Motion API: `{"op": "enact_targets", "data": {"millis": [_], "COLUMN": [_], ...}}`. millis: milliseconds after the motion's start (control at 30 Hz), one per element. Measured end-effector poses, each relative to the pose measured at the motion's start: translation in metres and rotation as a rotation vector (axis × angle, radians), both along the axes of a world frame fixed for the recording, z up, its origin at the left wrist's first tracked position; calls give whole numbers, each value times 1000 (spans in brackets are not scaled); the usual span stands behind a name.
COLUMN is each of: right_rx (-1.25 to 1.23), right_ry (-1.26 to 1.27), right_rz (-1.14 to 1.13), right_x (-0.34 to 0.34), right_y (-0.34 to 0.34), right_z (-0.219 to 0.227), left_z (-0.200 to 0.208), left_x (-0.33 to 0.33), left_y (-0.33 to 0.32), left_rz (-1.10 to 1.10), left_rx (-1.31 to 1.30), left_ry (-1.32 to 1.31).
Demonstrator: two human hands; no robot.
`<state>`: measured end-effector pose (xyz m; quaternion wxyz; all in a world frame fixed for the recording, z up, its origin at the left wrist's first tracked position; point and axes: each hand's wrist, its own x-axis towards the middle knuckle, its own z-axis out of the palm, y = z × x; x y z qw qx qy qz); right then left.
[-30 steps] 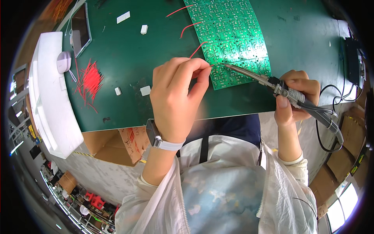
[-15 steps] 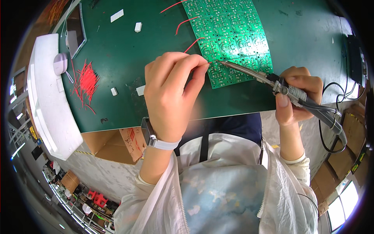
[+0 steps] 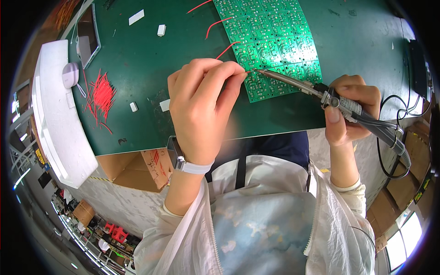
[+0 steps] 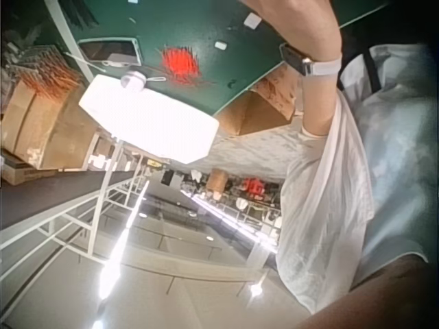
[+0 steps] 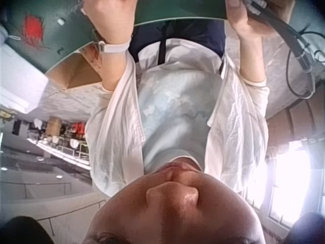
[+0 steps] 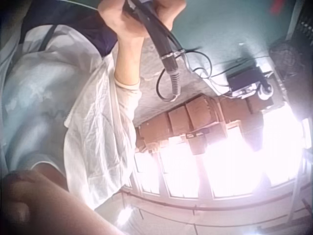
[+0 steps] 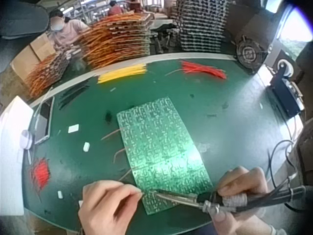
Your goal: The person solders wires to a circuit board using a soldering tool, attaching red, black, and yellow wires to solder points on the board.
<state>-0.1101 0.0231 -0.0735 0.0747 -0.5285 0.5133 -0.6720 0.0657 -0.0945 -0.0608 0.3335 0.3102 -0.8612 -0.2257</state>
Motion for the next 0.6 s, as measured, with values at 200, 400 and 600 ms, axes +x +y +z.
{"op": "enact_targets", "data": {"millis": [200,400,600], "right_rx": [0,3,2], "right_ry": [2,-9,5], "right_rz": [0,-7,-9], "right_x": [1,1,1], "right_y": [0,0,0], "right_z": [0,1,1], "left_z": [-3,-3,-4], "left_x": [-2,-1,-1], "left_y": [0,-1,-1], "left_rz": [23,17,30], "left_rx": [-16,-27,22], "left_ry": [21,19,21]}}
